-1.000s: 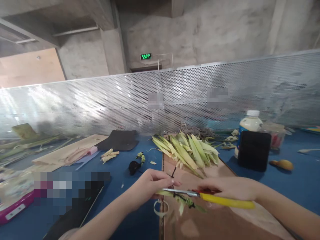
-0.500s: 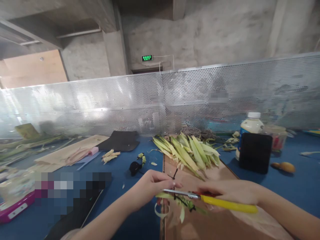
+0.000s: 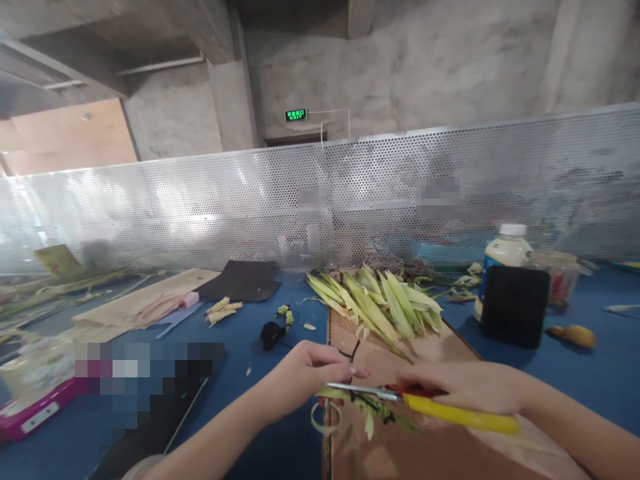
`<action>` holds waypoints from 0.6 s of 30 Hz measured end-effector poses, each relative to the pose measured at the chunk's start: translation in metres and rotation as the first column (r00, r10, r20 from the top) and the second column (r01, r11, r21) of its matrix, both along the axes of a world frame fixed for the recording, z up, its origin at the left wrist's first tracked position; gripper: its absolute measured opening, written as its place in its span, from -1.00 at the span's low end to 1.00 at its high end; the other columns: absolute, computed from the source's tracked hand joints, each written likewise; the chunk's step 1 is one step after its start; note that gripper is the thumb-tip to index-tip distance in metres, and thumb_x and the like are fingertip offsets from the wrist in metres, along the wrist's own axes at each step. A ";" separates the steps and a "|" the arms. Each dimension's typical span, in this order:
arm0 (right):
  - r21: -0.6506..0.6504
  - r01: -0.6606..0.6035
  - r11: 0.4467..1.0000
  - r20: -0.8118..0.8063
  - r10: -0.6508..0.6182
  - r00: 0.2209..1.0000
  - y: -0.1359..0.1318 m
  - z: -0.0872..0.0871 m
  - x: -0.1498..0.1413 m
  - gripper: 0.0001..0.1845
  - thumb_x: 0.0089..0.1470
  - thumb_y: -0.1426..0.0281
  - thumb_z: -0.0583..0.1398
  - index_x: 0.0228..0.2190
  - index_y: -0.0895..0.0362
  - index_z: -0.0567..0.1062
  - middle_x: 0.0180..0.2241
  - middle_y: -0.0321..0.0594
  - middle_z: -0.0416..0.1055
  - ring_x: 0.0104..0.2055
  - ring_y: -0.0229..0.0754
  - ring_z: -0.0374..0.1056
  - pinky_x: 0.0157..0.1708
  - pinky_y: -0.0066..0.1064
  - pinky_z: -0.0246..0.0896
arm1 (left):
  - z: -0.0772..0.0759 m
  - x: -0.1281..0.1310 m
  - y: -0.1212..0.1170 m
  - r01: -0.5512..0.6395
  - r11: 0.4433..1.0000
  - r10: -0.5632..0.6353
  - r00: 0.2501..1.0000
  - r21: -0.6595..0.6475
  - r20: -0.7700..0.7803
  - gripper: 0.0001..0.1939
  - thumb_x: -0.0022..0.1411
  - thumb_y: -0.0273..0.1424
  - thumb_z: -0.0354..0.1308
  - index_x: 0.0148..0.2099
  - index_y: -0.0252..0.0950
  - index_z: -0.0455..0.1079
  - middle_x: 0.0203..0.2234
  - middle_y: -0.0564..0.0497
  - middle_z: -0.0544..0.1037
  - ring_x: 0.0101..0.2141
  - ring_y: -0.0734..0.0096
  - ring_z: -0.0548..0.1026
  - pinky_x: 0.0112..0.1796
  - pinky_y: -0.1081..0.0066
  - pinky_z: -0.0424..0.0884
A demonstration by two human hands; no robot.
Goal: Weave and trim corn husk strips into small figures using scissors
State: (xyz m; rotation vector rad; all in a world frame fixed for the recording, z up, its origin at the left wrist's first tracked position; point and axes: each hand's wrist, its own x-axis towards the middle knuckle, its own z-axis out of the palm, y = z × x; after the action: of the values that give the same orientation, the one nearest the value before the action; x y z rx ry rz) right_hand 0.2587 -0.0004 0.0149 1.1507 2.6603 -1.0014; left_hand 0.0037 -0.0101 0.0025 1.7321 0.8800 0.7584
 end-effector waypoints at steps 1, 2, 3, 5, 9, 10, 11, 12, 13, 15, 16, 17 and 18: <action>-0.005 -0.003 1.000 -0.002 0.003 1.000 0.000 0.000 0.000 -0.72 0.04 0.25 0.03 -0.22 0.13 0.33 -0.33 -0.24 0.23 -0.32 -0.21 0.13 -0.31 -0.35 0.03 | 0.000 0.000 0.000 0.002 1.000 -0.002 1.000 0.003 -0.003 -0.64 0.06 -0.17 0.16 -0.26 -0.37 0.57 -0.58 0.02 0.35 -0.49 0.48 0.23 -0.46 0.48 0.15; -0.013 -0.006 1.000 -0.007 0.006 1.000 0.000 0.001 0.000 -0.70 0.05 0.25 0.03 -0.20 0.13 0.33 -0.32 -0.24 0.25 -0.31 -0.20 0.15 -0.30 -0.34 0.04 | 0.000 0.000 0.000 0.004 1.000 -0.004 1.000 0.002 -0.004 -0.64 0.07 -0.17 0.16 -0.26 -0.37 0.57 -0.58 0.02 0.35 -0.49 0.47 0.23 -0.45 0.47 0.16; -0.022 -0.009 1.000 -0.012 0.008 1.000 -0.001 0.001 0.000 -0.67 0.05 0.24 0.02 -0.17 0.12 0.32 -0.29 -0.22 0.26 -0.28 -0.19 0.16 -0.28 -0.34 0.05 | -0.001 0.000 0.000 0.005 1.000 -0.005 1.000 0.002 -0.004 -0.63 0.06 -0.17 0.16 -0.26 -0.36 0.57 -0.59 0.02 0.35 -0.48 0.46 0.24 -0.44 0.47 0.17; -0.028 -0.014 1.000 -0.028 0.013 1.000 -0.003 0.003 -0.001 -0.63 0.08 0.24 0.01 -0.10 0.12 0.31 -0.23 -0.20 0.28 -0.23 -0.17 0.18 -0.23 -0.32 0.06 | -0.001 0.000 0.001 0.004 1.000 -0.004 1.000 0.003 0.001 -0.63 0.06 -0.17 0.17 -0.27 -0.37 0.57 -0.57 0.01 0.37 -0.47 0.46 0.25 -0.42 0.46 0.17; -0.018 -0.017 1.000 -0.020 0.016 1.000 -0.004 0.002 0.000 -0.62 0.07 0.26 0.01 -0.08 0.13 0.32 -0.21 -0.18 0.30 -0.22 -0.16 0.19 -0.23 -0.31 0.06 | -0.001 0.000 0.001 0.005 1.000 -0.005 1.000 0.001 -0.003 -0.63 0.06 -0.17 0.17 -0.27 -0.38 0.57 -0.55 0.02 0.36 -0.46 0.45 0.24 -0.41 0.46 0.17; -0.015 -0.010 1.000 -0.013 0.010 1.000 -0.004 0.001 0.000 -0.63 0.07 0.26 0.02 -0.10 0.14 0.33 -0.23 -0.18 0.30 -0.24 -0.16 0.18 -0.24 -0.31 0.06 | -0.001 0.000 0.001 0.005 1.000 -0.005 1.000 -0.001 -0.004 -0.63 0.06 -0.17 0.17 -0.26 -0.38 0.56 -0.56 0.02 0.35 -0.46 0.45 0.24 -0.41 0.46 0.16; -0.008 -0.006 1.000 -0.007 0.006 1.000 -0.003 0.000 0.000 -0.64 0.06 0.25 0.02 -0.13 0.14 0.33 -0.24 -0.18 0.30 -0.25 -0.16 0.18 -0.25 -0.31 0.06 | -0.001 0.000 0.001 0.005 1.000 -0.005 1.000 -0.003 -0.005 -0.64 0.07 -0.18 0.16 -0.26 -0.37 0.56 -0.56 0.02 0.34 -0.47 0.46 0.23 -0.41 0.46 0.16; 0.002 -0.003 1.000 -0.004 0.003 1.000 -0.002 -0.001 0.001 -0.65 0.05 0.24 0.02 -0.15 0.15 0.33 -0.25 -0.18 0.29 -0.26 -0.16 0.17 -0.26 -0.31 0.06 | 0.000 0.000 0.001 0.005 1.000 -0.005 1.000 -0.005 -0.004 -0.64 0.07 -0.18 0.16 -0.25 -0.37 0.56 -0.56 0.03 0.33 -0.47 0.46 0.23 -0.42 0.46 0.15; 0.013 -0.001 1.000 -0.002 0.001 1.000 -0.002 -0.002 0.000 -0.66 0.04 0.25 0.03 -0.17 0.16 0.33 -0.26 -0.18 0.29 -0.27 -0.16 0.17 -0.27 -0.30 0.05 | 0.000 0.000 0.000 0.006 1.000 -0.006 1.000 -0.007 -0.003 -0.64 0.07 -0.18 0.16 -0.25 -0.37 0.56 -0.56 0.03 0.33 -0.47 0.46 0.23 -0.42 0.46 0.15; 0.026 -0.005 1.000 0.000 0.005 1.000 -0.001 -0.002 -0.001 -0.68 0.04 0.25 0.02 -0.20 0.16 0.33 -0.29 -0.19 0.27 -0.29 -0.17 0.15 -0.29 -0.31 0.04 | 0.000 0.000 0.000 0.010 1.000 -0.010 1.000 -0.007 -0.005 -0.64 0.07 -0.18 0.16 -0.25 -0.37 0.56 -0.56 0.03 0.34 -0.46 0.46 0.23 -0.41 0.47 0.15; 0.027 -0.009 1.000 0.000 0.009 1.000 -0.001 -0.001 -0.001 -0.68 0.05 0.25 0.01 -0.21 0.16 0.33 -0.31 -0.20 0.26 -0.30 -0.18 0.15 -0.29 -0.32 0.04 | 0.000 0.000 -0.001 0.012 1.000 -0.012 1.000 -0.004 -0.008 -0.64 0.07 -0.18 0.16 -0.25 -0.38 0.56 -0.56 0.03 0.34 -0.46 0.46 0.23 -0.42 0.47 0.15; 0.025 -0.014 1.000 0.000 0.014 1.000 -0.001 0.000 -0.002 -0.69 0.05 0.24 -0.01 -0.23 0.16 0.34 -0.32 -0.21 0.25 -0.30 -0.19 0.14 -0.30 -0.32 0.03 | 0.000 0.001 -0.001 0.011 1.000 -0.011 1.000 0.001 -0.011 -0.63 0.07 -0.18 0.16 -0.26 -0.38 0.56 -0.57 0.03 0.35 -0.46 0.45 0.23 -0.42 0.47 0.15; 0.020 -0.016 1.000 -0.001 0.016 1.000 -0.001 0.001 -0.003 -0.70 0.06 0.25 -0.02 -0.24 0.16 0.34 -0.33 -0.22 0.24 -0.31 -0.20 0.13 -0.30 -0.33 0.03 | 0.000 0.001 -0.001 0.009 1.000 -0.009 1.000 0.004 -0.012 -0.63 0.07 -0.17 0.16 -0.26 -0.38 0.56 -0.57 0.03 0.35 -0.46 0.45 0.23 -0.42 0.47 0.15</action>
State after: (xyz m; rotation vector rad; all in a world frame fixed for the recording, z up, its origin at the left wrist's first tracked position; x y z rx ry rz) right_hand 0.2556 -0.0015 0.0161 1.1306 2.6828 -0.9751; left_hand 0.0044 -0.0110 0.0026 1.7445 0.8794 0.7450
